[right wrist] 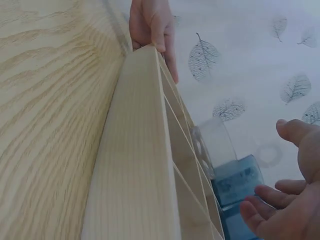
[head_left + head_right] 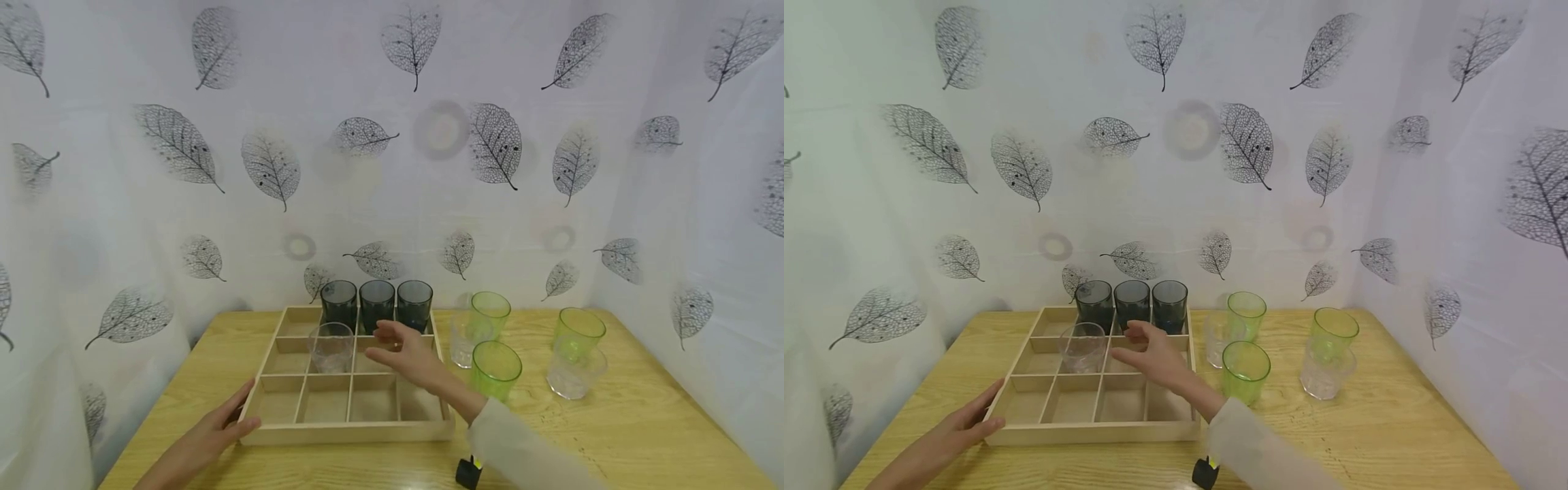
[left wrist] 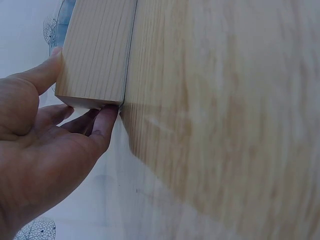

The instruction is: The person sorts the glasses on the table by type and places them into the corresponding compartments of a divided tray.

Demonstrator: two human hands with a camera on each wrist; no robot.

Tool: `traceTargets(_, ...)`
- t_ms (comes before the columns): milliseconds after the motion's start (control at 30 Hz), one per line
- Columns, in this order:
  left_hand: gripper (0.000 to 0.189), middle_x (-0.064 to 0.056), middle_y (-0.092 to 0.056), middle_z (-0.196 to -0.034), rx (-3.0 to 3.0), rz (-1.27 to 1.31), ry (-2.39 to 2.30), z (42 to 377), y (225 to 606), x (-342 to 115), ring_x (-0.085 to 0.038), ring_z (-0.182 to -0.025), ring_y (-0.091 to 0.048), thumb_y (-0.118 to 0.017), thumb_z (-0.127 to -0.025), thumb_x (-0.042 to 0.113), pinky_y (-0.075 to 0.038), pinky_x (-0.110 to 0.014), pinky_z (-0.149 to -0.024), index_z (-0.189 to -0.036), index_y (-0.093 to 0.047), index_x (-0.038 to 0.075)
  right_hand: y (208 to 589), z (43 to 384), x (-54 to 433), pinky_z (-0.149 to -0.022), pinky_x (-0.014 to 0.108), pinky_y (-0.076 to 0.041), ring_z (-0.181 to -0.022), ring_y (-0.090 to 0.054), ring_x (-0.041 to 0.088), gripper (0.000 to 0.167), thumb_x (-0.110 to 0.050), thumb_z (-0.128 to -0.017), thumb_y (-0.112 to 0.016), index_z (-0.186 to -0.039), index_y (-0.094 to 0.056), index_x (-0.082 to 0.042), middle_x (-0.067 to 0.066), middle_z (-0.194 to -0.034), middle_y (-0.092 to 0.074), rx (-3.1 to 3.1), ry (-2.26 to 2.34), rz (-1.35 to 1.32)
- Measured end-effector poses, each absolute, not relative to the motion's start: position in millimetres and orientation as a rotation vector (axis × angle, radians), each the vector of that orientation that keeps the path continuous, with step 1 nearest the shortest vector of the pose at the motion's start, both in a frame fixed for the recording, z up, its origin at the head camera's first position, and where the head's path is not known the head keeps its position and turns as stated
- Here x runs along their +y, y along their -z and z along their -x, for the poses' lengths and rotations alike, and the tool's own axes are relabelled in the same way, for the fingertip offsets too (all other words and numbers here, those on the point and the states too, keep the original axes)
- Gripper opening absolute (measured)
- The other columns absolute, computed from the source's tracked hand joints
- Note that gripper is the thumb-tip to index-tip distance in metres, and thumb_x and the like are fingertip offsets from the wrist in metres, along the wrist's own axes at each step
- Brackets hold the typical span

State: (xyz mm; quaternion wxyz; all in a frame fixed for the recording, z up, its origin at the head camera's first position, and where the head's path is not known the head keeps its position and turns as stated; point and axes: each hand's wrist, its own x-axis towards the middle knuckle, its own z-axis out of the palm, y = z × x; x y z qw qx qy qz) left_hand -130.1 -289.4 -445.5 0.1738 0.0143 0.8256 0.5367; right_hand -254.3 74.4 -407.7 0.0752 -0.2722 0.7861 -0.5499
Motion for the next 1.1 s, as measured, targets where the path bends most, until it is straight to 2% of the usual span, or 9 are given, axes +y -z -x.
traceTargets(167, 0.08, -0.031, 0.004, -0.167, 2.346, -0.032, -1.516, 131, 446, -289, -0.053, -0.15, -0.008, -0.052, -0.11, 0.032, -0.036, -0.061, -0.112, -0.167, 0.0, 0.006, 402, 250, 101, -0.104, 0.049, -0.049, -0.126, -0.06, 0.036, 0.064, -0.032, -0.099, -0.073, -0.149, -0.05, 0.0, 0.019, -0.141, -0.06, 2.387, 1.613, 0.797)
traceTargets(333, 0.082, -0.03, 0.007, -0.167, 2.304, -0.019, -1.54, 131, 446, -289, -0.054, -0.15, -0.005, -0.052, -0.11, 0.033, -0.032, -0.066, -0.113, -0.166, 0.002, 0.007, 398, 243, 128, -0.105, 0.049, -0.049, -0.125, -0.061, 0.038, 0.061, -0.025, -0.099, -0.072, -0.148, -0.05, 0.005, 0.021, -0.139, -0.061, 2.395, 1.643, 0.796)
traceTargets(567, 0.081, -0.031, 0.006, -0.167, 2.319, -0.042, -1.542, 132, 446, -290, -0.053, -0.15, -0.006, -0.052, -0.11, 0.03, -0.033, -0.065, -0.112, -0.166, 0.001, 0.006, 392, 236, 167, -0.104, 0.029, -0.047, -0.129, -0.056, 0.042, 0.059, -0.022, -0.1, -0.071, -0.148, -0.049, 0.004, 0.018, -0.139, -0.061, 2.376, 1.682, 0.764)
traceTargets(833, 0.082, -0.029, 0.007, -0.168, 2.287, -0.008, -1.559, 130, 446, -290, -0.054, -0.15, -0.005, -0.052, -0.11, 0.033, -0.033, -0.066, -0.112, -0.167, 0.003, 0.008, 385, 232, 211, -0.101, 0.023, -0.047, -0.131, -0.056, 0.036, 0.059, -0.022, -0.102, -0.07, -0.15, -0.048, 0.003, 0.019, -0.141, -0.059, 2.473, 1.671, 0.666)
traceTargets(1000, 0.082, -0.027, 0.007, -0.169, 2.279, 0.015, -1.573, 129, 446, -290, -0.053, -0.151, -0.005, -0.053, -0.11, 0.034, -0.032, -0.067, -0.112, -0.167, 0.001, 0.012, 382, 227, 240, -0.099, 0.019, -0.046, -0.129, -0.057, 0.037, 0.057, -0.024, -0.103, -0.067, -0.15, -0.048, 0.002, 0.017, -0.141, -0.061, 2.594, 1.611, 0.642)
traceTargets(1100, 0.082, -0.026, 0.008, -0.169, 2.295, 0.009, -1.574, 129, 447, -290, -0.051, -0.151, -0.003, -0.054, -0.11, 0.033, -0.028, -0.068, -0.114, -0.167, 0.0, 0.012, 380, 223, 257, -0.097, 0.018, -0.047, -0.129, -0.057, 0.04, 0.058, -0.025, -0.105, -0.065, -0.152, -0.045, 0.003, 0.018, -0.142, -0.06, 2.643, 1.572, 0.625)
